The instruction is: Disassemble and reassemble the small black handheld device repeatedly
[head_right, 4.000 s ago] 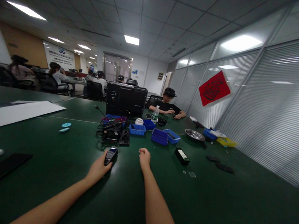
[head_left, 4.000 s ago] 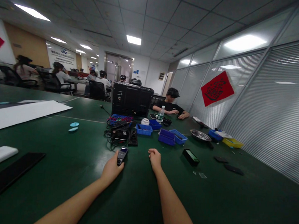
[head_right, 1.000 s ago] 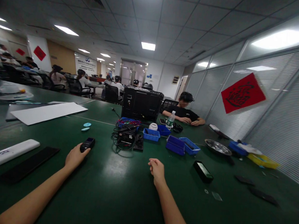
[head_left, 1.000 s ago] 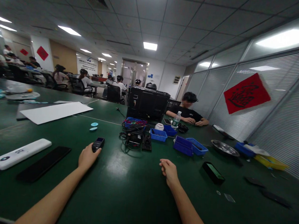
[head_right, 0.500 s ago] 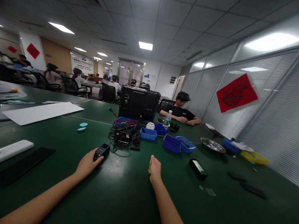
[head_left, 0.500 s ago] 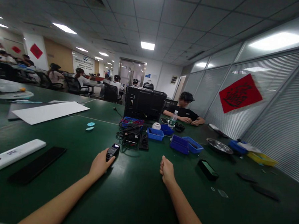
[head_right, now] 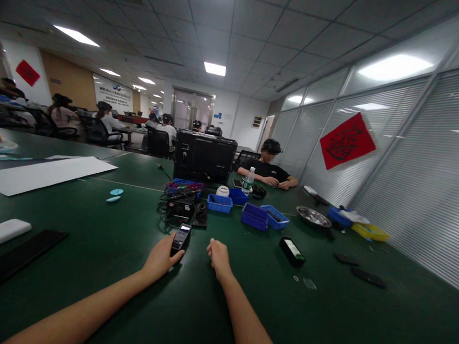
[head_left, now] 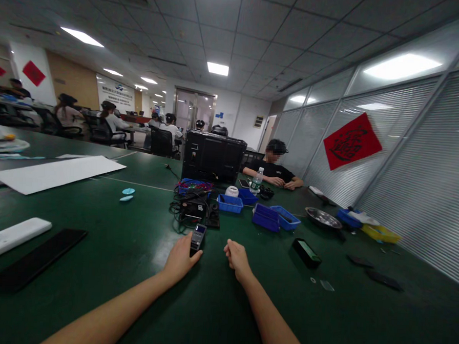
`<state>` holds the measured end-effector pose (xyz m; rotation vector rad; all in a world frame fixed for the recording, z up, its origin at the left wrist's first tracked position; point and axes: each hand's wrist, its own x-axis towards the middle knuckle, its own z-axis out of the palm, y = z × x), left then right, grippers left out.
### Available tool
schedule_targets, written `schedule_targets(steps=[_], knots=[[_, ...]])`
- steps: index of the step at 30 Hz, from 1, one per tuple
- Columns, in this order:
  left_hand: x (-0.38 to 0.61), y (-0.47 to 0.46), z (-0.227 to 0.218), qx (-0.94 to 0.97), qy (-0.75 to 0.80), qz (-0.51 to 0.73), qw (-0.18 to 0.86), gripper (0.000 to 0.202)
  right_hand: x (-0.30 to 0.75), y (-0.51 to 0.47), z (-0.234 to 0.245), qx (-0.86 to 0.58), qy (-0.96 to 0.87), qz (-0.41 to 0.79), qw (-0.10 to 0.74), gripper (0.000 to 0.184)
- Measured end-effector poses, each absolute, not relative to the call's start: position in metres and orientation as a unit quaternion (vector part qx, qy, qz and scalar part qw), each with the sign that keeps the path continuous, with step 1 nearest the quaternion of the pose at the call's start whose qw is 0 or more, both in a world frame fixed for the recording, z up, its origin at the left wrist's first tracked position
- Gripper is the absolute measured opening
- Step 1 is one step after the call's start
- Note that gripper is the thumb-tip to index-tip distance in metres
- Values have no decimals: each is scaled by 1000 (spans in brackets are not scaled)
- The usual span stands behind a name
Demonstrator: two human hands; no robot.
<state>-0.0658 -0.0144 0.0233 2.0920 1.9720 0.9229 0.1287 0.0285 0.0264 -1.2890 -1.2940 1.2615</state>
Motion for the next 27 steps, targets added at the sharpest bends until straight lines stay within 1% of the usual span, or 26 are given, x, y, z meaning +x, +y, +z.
schedule_targets(steps=[4, 6, 8, 13, 17, 21, 24, 27], knots=[[-38, -9, 19, 708, 626, 319, 72, 56, 126, 29, 22, -530, -558, 472, 430, 36], [-25, -6, 16, 712, 619, 322, 76, 58, 126, 30, 19, -547, -589, 435, 406, 35], [-15, -4, 13, 713, 618, 321, 78, 61, 128, 31, 17, -566, -625, 381, 379, 32], [6, -3, 10, 734, 599, 305, 100, 64, 136, 32, 24, -617, -688, 199, 328, 25], [13, -6, 13, 772, 560, 275, 122, 65, 147, 35, 32, -662, -684, 155, 264, 34], [14, -9, 16, 791, 546, 244, 128, 57, 155, 36, 37, -691, -677, 135, 211, 42], [13, -9, 17, 795, 545, 234, 128, 52, 156, 34, 39, -703, -678, 100, 191, 47], [13, -10, 17, 795, 547, 230, 127, 52, 156, 33, 39, -698, -687, 80, 187, 51]])
